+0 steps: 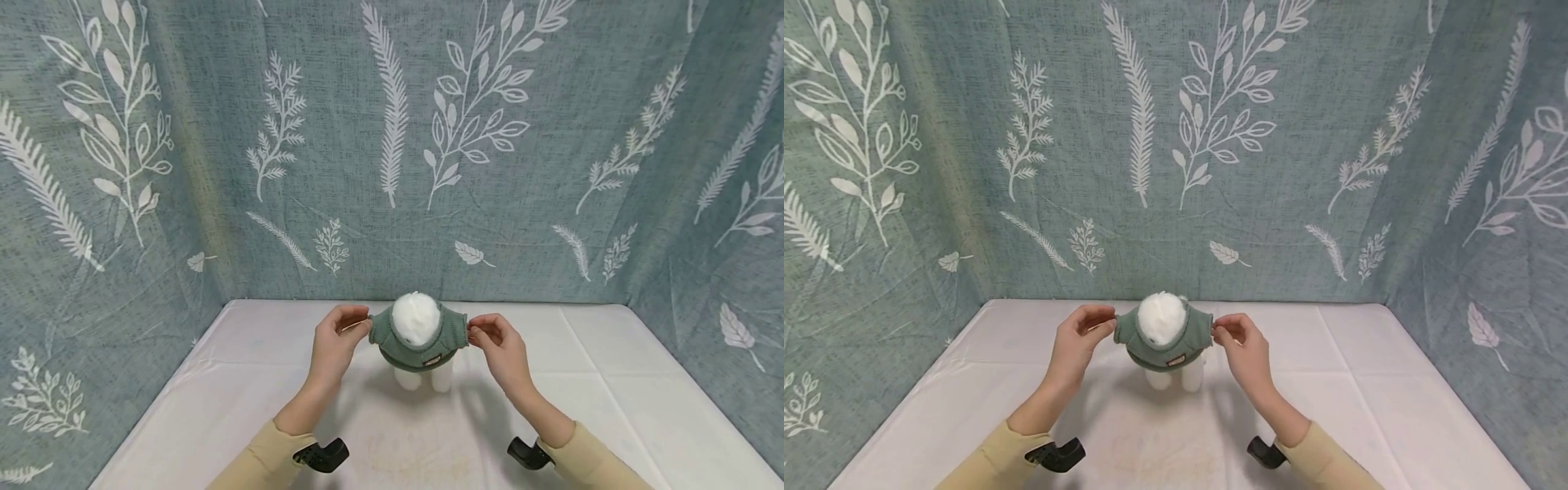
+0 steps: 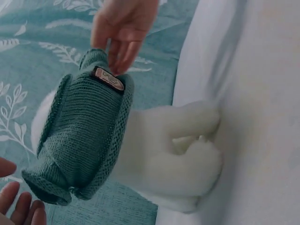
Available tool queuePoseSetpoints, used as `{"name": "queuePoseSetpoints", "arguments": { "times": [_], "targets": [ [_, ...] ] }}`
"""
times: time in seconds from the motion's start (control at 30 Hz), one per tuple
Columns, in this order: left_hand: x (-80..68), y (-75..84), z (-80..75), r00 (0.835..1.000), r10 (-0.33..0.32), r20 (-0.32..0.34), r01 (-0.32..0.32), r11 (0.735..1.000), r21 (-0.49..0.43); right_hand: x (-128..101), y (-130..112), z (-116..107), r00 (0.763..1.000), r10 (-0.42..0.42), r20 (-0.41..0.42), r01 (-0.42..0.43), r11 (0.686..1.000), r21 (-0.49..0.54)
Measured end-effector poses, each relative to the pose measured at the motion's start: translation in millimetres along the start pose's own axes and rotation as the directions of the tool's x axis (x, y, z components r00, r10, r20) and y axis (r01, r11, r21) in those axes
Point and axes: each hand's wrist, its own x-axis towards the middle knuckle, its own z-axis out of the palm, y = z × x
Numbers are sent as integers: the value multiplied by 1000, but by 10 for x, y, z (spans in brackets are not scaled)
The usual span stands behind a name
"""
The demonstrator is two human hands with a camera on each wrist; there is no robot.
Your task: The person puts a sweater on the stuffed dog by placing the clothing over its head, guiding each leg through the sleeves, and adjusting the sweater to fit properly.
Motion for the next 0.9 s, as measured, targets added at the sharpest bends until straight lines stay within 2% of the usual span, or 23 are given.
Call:
{"name": "queuePoseSetpoints", "arguments": {
  "times": [0.07, 0.1, 0.17, 0.23, 0.3, 0.33, 0.4, 0.5, 0.67, 0.9],
  "targets": [
    [0, 5, 18, 998, 56, 4, -56, 998, 31, 9, -28, 17, 992, -124, -25, 122, 990, -73],
    [3, 2, 30, 997, 82, 11, -82, 995, 53, 14, -43, 28, 980, -196, -28, 191, 975, -115],
    [6, 1, 59, 991, 127, 38, -130, 986, 101, 24, -76, 60, 941, -337, -14, 327, 923, -204],
    [14, -10, 92, 986, 149, 70, -158, 976, 150, 38, -110, 99, 892, -451, 27, 440, 856, -272],
    [19, -17, 131, 983, 155, 101, -170, 970, 173, 52, -140, 138, 848, -524, 79, 518, 790, -326],
    [19, -16, 151, 982, 153, 112, -172, 969, 178, 59, -154, 156, 834, -541, 107, 541, 768, -342],
    [19, -19, 191, 982, 144, 123, -166, 967, 193, 75, -167, 189, 820, -551, 154, 566, 744, -355],
    [5, -21, 240, 984, 130, 121, -153, 964, 215, 87, -169, 224, 832, -518, 201, 554, 751, -358],
    [-14, -17, 271, 987, 106, 118, -131, 963, 237, 113, -153, 243, 855, -474, 211, 519, 769, -372],
    [22, -56, 232, 982, 12, 189, -47, 982, 181, 126, -149, 208, 879, -404, 255, 476, 782, -402]
  ]
}}
